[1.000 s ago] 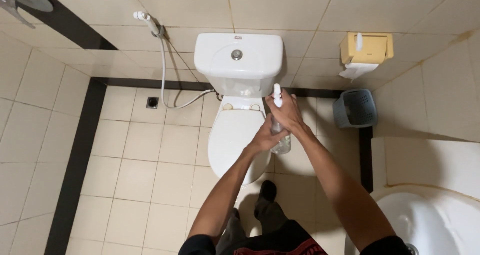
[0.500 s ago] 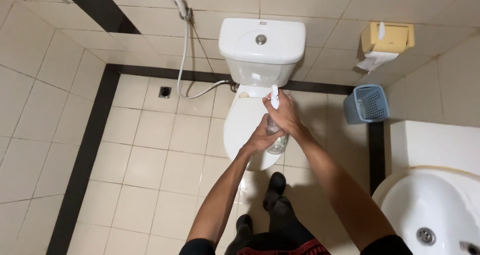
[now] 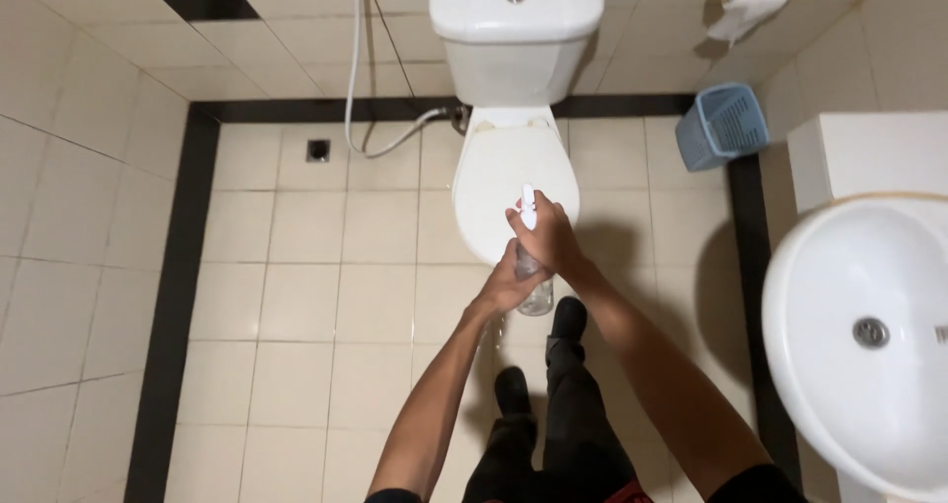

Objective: The person sprays a cleaning solution from a bottle onto the toilet seat, lid, and bowl. They repeatedly lift and lower the toilet seat and lid while applying the spray to various surfaces. The person places the bottle on the sink counter between applications.

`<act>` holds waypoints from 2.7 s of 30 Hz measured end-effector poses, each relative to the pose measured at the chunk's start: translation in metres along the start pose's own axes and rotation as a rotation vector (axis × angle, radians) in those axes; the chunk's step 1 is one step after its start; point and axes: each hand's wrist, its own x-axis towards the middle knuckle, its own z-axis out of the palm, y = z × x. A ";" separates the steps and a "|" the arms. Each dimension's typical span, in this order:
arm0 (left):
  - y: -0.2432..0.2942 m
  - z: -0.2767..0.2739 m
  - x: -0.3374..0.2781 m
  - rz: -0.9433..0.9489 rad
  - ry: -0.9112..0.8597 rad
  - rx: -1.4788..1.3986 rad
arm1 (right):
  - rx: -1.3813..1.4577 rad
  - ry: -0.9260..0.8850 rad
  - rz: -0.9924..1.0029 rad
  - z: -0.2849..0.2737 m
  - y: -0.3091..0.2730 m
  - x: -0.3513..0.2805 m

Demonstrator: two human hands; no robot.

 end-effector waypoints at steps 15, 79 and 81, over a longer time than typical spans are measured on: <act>-0.049 0.005 -0.049 0.005 0.025 -0.047 | -0.151 -0.215 0.348 0.026 -0.049 -0.047; -0.079 0.115 -0.097 -0.117 0.279 0.037 | -0.057 -0.291 0.119 -0.009 -0.012 -0.130; -0.072 0.115 -0.113 -0.122 0.254 0.073 | -0.029 -0.299 0.156 -0.011 -0.019 -0.140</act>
